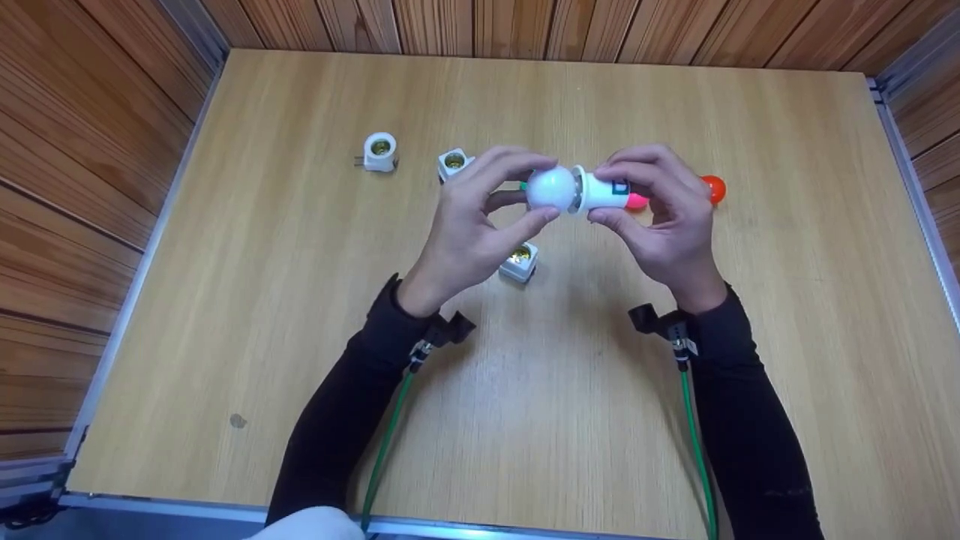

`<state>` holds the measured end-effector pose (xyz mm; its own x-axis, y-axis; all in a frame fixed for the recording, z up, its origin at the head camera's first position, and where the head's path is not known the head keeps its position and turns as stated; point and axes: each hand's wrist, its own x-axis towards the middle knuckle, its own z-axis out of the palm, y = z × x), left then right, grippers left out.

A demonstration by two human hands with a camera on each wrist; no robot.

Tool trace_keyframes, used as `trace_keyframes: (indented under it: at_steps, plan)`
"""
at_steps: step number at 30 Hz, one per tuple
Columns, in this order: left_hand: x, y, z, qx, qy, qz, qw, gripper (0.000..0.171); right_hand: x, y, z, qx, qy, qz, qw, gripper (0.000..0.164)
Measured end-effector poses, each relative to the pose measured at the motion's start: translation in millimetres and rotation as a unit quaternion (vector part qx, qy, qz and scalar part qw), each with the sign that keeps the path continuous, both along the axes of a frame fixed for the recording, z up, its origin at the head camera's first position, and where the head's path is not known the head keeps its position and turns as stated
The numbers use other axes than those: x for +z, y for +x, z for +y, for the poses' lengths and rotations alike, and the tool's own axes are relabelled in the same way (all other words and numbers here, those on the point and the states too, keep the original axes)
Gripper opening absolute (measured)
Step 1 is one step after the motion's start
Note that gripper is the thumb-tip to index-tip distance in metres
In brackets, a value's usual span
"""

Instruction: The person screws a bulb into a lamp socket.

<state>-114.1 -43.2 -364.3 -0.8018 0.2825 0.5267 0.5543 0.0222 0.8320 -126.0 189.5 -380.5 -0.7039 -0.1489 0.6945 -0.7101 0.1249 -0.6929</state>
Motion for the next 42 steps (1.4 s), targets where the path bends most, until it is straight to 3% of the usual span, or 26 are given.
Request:
trace_keyframes:
  at_steps: [15, 32, 42]
  plan:
    - [-1.3, -0.4, 0.9, -0.008, 0.007, 0.03, 0.9995, 0.04, -0.4, -1.1, 0.7, 0.009, -0.002, -0.008, 1.0, 0.036]
    - [-1.1, -0.5, 0.4, -0.005, -0.03, 0.063, 0.9976, 0.035, -0.8, -2.0, 2.8, 0.031, 0.001, -0.022, 0.999, 0.033]
    - [-0.3, 0.4, 0.2, -0.004, -0.033, 0.063, 0.9975, 0.035, -0.2, -2.0, 3.2, 0.027, 0.01, -0.027, 0.999, 0.032]
